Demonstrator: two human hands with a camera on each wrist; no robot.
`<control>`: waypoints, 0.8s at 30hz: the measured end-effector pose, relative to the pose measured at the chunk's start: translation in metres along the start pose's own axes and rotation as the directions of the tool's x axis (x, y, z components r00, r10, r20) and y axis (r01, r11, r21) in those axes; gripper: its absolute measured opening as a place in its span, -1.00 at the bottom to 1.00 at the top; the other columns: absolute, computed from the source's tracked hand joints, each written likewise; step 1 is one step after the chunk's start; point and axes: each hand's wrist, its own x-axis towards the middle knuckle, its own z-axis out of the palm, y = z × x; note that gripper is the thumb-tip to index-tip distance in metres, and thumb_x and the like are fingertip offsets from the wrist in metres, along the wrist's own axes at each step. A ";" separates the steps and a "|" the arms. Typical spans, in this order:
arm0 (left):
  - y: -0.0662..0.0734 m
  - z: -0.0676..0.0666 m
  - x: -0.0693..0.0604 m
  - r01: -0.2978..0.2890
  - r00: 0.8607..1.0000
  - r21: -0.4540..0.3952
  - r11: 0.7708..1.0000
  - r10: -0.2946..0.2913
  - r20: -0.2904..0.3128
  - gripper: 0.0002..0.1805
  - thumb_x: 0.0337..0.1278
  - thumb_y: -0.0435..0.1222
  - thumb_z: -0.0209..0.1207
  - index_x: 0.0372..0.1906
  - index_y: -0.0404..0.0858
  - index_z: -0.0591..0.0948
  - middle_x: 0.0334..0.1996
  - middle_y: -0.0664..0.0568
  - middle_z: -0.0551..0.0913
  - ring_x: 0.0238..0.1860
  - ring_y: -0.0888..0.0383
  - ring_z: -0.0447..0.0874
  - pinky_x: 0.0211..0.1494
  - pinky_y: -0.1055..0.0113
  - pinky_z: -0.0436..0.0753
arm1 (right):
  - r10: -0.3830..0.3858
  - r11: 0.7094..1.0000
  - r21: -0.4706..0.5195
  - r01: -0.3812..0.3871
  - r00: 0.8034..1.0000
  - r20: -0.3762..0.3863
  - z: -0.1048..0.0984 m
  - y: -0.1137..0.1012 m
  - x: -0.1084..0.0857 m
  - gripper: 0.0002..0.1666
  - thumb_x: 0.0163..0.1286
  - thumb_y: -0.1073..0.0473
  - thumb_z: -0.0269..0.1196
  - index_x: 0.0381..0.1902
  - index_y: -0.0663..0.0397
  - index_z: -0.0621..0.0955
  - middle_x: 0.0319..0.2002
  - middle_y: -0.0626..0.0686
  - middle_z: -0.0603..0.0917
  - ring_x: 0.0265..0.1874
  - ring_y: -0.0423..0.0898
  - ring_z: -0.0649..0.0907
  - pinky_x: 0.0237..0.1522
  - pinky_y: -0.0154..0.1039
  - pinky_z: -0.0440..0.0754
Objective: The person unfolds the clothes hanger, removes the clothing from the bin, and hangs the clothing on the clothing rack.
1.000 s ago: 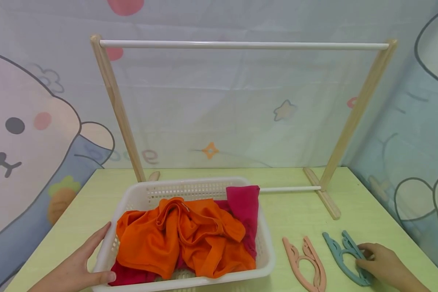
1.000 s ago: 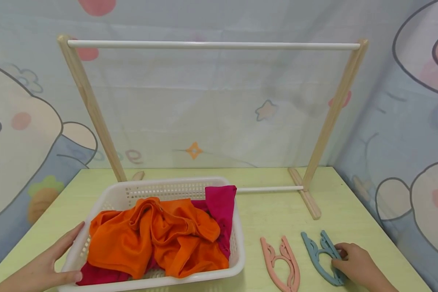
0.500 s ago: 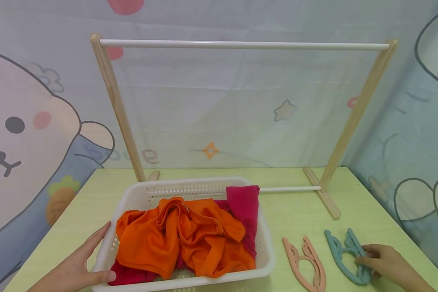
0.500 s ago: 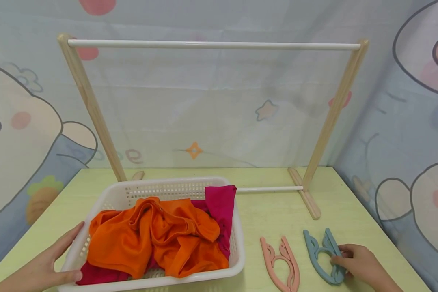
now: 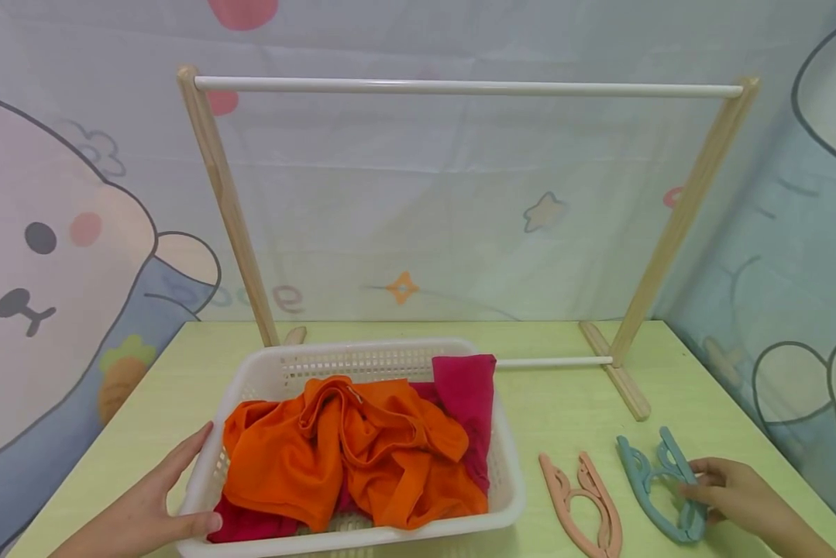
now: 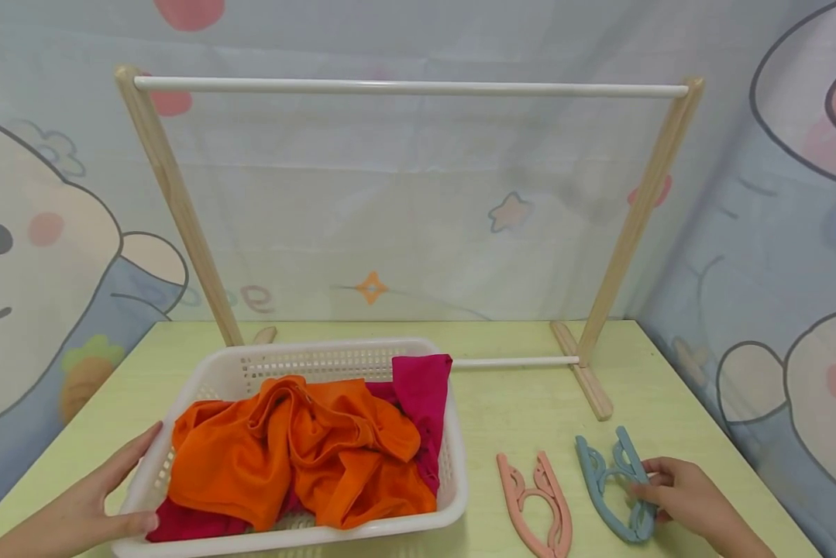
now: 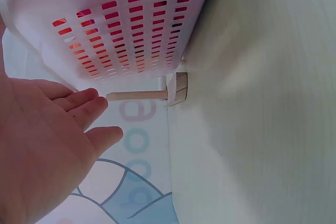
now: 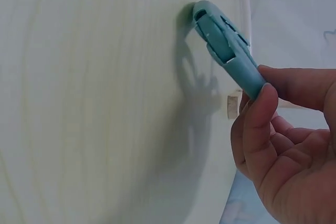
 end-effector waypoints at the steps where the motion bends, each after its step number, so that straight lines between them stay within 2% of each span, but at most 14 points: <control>1: 0.000 0.000 0.000 0.001 1.000 -0.003 1.000 -0.001 -0.002 0.10 0.16 -0.08 0.26 0.54 -0.22 -0.26 0.45 -0.41 -0.11 0.33 -0.45 0.05 0.05 -0.44 0.37 | -0.009 1.000 -0.004 0.009 1.000 0.000 -0.001 -0.001 0.000 -0.25 0.34 0.16 0.27 0.12 0.78 0.25 -0.27 0.05 0.62 -0.41 -0.14 0.58 -0.39 -0.24 0.66; 7: 0.005 -0.004 -0.001 -0.002 1.000 -0.020 1.000 0.002 -0.020 0.04 0.17 -0.13 0.26 0.53 -0.24 -0.16 0.44 -0.37 -0.06 0.28 -0.42 0.11 0.00 -0.42 0.43 | -0.033 0.999 -0.017 0.033 0.999 -0.001 -0.005 -0.011 -0.001 -0.19 0.34 0.09 0.27 0.16 0.75 0.24 -0.21 0.12 0.64 -0.38 -0.14 0.59 -0.39 -0.23 0.65; 10: 0.008 -0.008 -0.002 0.008 0.999 0.032 0.999 -0.007 -0.048 0.01 0.19 -0.10 0.25 0.53 -0.26 -0.13 0.43 -0.39 -0.03 0.29 -0.45 0.09 -0.03 -0.44 0.41 | -0.059 0.998 -0.027 0.059 0.998 -0.009 -0.008 -0.020 -0.002 -0.21 0.37 0.08 0.24 0.17 0.73 0.25 -0.21 0.11 0.65 -0.39 -0.16 0.60 -0.40 -0.23 0.65; 14: 0.015 -0.015 -0.003 0.001 0.993 0.109 0.994 0.012 -0.114 0.00 0.18 -0.06 0.26 0.52 -0.30 -0.07 0.42 -0.41 0.04 0.30 -0.45 0.09 -0.04 -0.47 0.38 | -0.120 0.992 -0.031 0.120 0.993 -0.016 -0.010 -0.033 -0.004 -0.27 0.41 0.11 0.20 0.18 0.70 0.26 -0.26 0.08 0.65 -0.43 -0.21 0.59 -0.41 -0.25 0.64; 19: 0.029 -0.022 -0.001 -0.069 0.978 0.146 0.987 0.096 -0.183 -0.01 0.13 -0.08 0.30 0.51 -0.27 0.01 0.41 -0.36 0.14 0.31 -0.41 0.13 0.00 -0.50 0.32 | -0.191 0.981 -0.030 0.190 0.981 -0.038 -0.012 -0.053 -0.010 -0.32 0.43 0.15 0.18 0.19 0.67 0.26 -0.29 0.07 0.61 -0.49 -0.22 0.57 -0.44 -0.27 0.62; 24: 0.047 -0.029 0.005 -0.157 0.960 0.129 0.979 0.182 -0.214 -0.06 0.12 -0.12 0.32 0.51 -0.24 0.07 0.41 -0.30 0.20 0.33 -0.37 0.15 0.04 -0.49 0.30 | -0.279 0.959 -0.069 0.274 0.956 -0.087 -0.017 -0.076 -0.016 -0.39 0.41 0.19 0.19 0.16 0.63 0.29 -0.31 0.07 0.58 -0.51 -0.25 0.55 -0.47 -0.28 0.60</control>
